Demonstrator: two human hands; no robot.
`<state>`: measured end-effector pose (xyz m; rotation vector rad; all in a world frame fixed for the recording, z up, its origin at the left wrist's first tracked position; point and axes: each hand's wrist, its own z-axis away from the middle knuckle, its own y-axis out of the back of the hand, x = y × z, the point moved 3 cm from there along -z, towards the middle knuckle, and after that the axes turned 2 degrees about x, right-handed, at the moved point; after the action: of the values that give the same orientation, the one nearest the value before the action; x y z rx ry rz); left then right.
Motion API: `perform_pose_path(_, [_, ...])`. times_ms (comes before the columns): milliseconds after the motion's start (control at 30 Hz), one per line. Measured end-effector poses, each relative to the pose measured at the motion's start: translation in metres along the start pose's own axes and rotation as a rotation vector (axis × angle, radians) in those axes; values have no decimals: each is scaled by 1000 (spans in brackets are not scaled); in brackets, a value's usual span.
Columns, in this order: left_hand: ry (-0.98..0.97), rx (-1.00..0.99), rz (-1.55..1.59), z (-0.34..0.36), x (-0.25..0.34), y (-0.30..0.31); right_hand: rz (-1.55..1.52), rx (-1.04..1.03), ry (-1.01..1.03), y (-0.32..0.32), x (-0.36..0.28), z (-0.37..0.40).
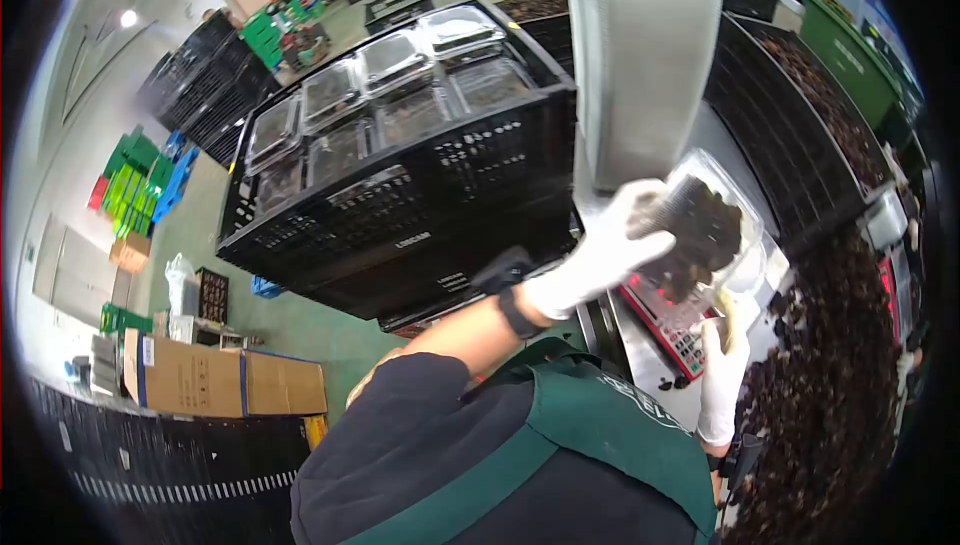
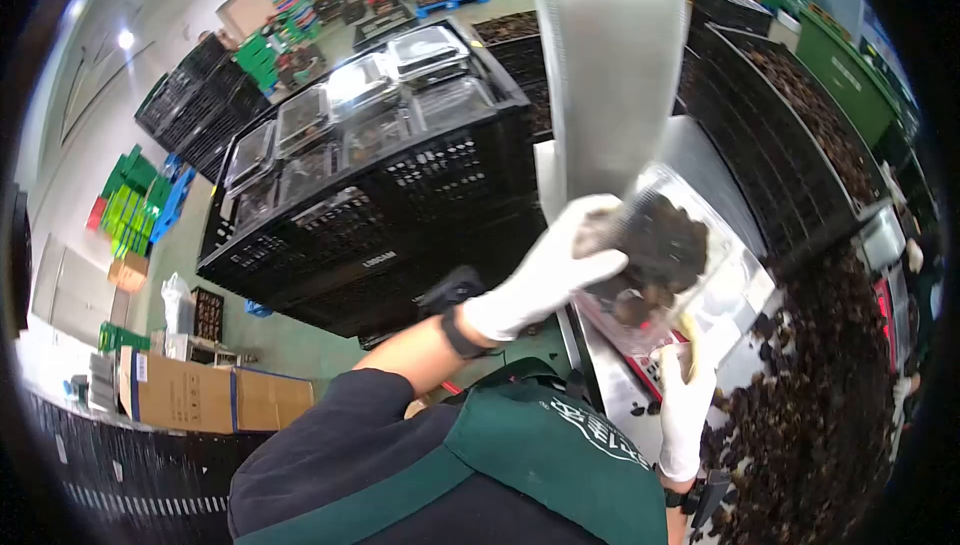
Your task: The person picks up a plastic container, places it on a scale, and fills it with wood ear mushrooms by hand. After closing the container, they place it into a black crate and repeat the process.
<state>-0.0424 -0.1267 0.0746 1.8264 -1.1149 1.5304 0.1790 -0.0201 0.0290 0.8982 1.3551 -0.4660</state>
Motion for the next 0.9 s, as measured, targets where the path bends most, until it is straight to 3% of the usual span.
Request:
perform_pose_path(100, [-22, 177, 26, 20, 73, 91, -83, -82, 174, -32, -41, -9])
perform_pose_path(133, [-116, 329, -226, 28, 104, 113, -95, -110, 142, -37, -46, -15])
perform_pose_path(200, [-247, 429, -3, 27, 125, 162, -118, -162, 83, -43, -56, -25])
perform_pose_path(233, [-222, 445, 30, 28, 141, 173, -134, -159, 65, -47, -54, -30])
perform_pose_path(300, [-114, 456, -44, 21, 151, 201, -166, -167, 24, -57, -41, -40])
perform_pose_path(367, [139, 410, -349, 12, 152, 227, -113, -160, 17, -64, -39, -43])
perform_pose_path(400, [439, 354, -467, 6, 156, 242, -86, -158, 19, -66, -34, -44])
perform_pose_path(433, [283, 419, -625, -2, 147, 250, -63, -149, 20, -65, -31, -43])
perform_pose_path(467, [112, 444, -1052, -6, 145, 256, -74, -133, -25, -66, -31, -41])
perform_pose_path(567, [-81, 206, -1393, -26, 143, 246, -165, -66, -180, -60, -14, -30])
perform_pose_path(633, [-86, -9, -1442, -42, 124, 246, -153, -16, -186, -50, 4, -18])
perform_pose_path(667, [29, 50, -1466, -45, 126, 237, -139, 30, -200, -44, 6, -8])
perform_pose_path(733, [-156, 137, -1791, -50, 142, 201, -115, 126, -260, -30, 18, 12])
perform_pose_path(767, [-291, 131, -1859, -56, 165, 169, -145, 165, -277, -23, 25, 20])
perform_pose_path(833, [-688, 4, -1709, -82, 186, 128, -183, 241, -328, -6, 39, 45])
perform_pose_path(900, [-949, -81, -1544, -139, 194, 106, -147, 297, -245, 12, 55, 60])
